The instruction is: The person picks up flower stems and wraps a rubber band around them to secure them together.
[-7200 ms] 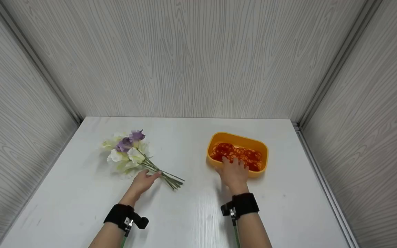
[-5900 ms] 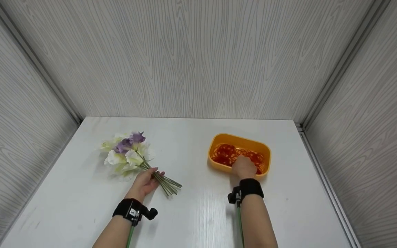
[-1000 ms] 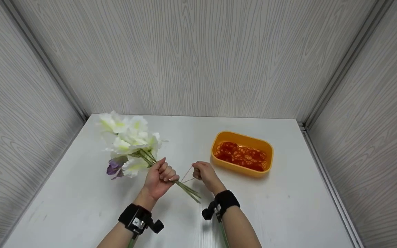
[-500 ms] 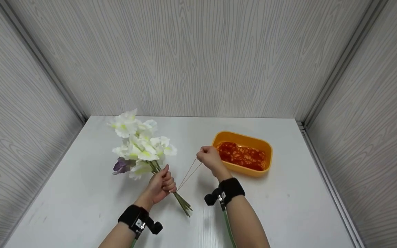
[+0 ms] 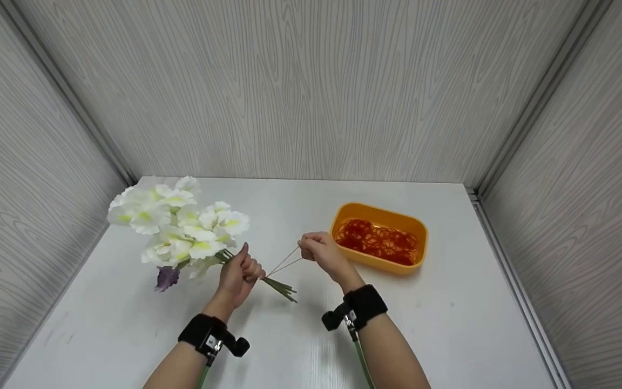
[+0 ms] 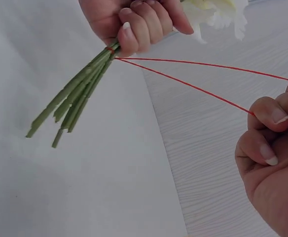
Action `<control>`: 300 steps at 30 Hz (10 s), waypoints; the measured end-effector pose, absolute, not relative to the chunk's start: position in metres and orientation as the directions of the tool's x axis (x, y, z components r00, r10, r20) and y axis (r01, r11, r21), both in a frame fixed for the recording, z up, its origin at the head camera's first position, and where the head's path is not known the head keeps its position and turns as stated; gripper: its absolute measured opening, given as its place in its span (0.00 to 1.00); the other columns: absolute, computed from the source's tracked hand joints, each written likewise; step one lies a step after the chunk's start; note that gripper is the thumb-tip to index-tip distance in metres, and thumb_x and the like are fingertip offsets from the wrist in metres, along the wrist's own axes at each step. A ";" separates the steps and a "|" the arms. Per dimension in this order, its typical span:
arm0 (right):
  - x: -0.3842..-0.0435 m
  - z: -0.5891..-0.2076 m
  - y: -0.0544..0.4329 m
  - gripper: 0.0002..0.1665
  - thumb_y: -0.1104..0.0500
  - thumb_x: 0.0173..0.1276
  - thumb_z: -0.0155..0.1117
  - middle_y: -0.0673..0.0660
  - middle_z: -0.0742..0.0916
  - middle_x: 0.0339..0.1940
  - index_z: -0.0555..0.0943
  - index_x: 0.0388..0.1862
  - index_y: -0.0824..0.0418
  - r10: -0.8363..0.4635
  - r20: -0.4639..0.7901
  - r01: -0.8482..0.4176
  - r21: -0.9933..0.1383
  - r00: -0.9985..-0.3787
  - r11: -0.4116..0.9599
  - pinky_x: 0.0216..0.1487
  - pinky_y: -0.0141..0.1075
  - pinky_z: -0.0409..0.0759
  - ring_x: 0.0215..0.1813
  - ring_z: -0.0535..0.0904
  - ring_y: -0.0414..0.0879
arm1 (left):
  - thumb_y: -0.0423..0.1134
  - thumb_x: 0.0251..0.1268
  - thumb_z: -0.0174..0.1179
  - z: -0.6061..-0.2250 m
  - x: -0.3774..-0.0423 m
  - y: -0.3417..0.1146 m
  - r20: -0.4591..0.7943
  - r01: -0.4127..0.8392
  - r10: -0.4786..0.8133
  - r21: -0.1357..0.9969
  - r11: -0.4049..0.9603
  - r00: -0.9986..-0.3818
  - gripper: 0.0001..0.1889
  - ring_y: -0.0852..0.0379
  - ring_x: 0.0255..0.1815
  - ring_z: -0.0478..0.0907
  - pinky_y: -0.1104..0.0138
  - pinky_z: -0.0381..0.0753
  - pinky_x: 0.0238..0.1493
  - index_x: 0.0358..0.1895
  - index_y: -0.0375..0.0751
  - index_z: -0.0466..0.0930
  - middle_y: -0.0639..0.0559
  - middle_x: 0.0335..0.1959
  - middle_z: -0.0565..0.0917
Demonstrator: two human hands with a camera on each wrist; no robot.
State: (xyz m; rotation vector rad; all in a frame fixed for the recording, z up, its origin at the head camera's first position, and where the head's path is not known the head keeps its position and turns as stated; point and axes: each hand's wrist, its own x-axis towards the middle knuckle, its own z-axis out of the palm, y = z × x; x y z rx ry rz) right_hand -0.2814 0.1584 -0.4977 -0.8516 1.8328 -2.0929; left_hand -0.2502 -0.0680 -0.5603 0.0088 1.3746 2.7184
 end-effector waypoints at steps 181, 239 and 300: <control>-0.240 -0.519 0.149 0.09 0.62 0.79 0.47 0.51 0.66 0.20 0.70 0.36 0.63 -0.173 -0.282 0.300 -0.950 -0.944 -0.088 0.21 0.32 0.58 0.18 0.58 0.41 | 0.39 0.80 0.30 -0.524 -0.235 -0.057 0.061 -0.070 0.107 0.433 -0.899 -0.992 0.25 0.59 0.16 0.41 0.65 0.43 0.25 0.16 0.46 0.43 0.56 0.15 0.45; -0.210 -0.507 0.094 0.08 0.67 0.71 0.60 0.58 0.81 0.47 0.76 0.31 0.66 -0.434 0.320 -0.409 -0.904 -0.842 0.126 0.49 0.44 0.80 0.62 0.75 0.55 | 0.41 0.82 0.27 -0.505 -0.248 -0.063 0.185 0.197 -0.180 0.081 -0.977 -0.966 0.24 0.54 0.21 0.47 0.65 0.53 0.34 0.19 0.43 0.45 0.52 0.17 0.47; -0.256 -0.482 0.143 0.17 0.62 0.76 0.53 0.53 0.74 0.20 0.73 0.24 0.62 -0.351 -0.208 0.146 -0.970 -0.913 0.196 0.25 0.31 0.63 0.24 0.71 0.43 | 0.37 0.80 0.22 -0.518 -0.234 -0.062 0.313 0.033 0.111 0.421 -0.906 -0.943 0.25 0.59 0.15 0.40 0.65 0.43 0.25 0.15 0.47 0.45 0.56 0.14 0.45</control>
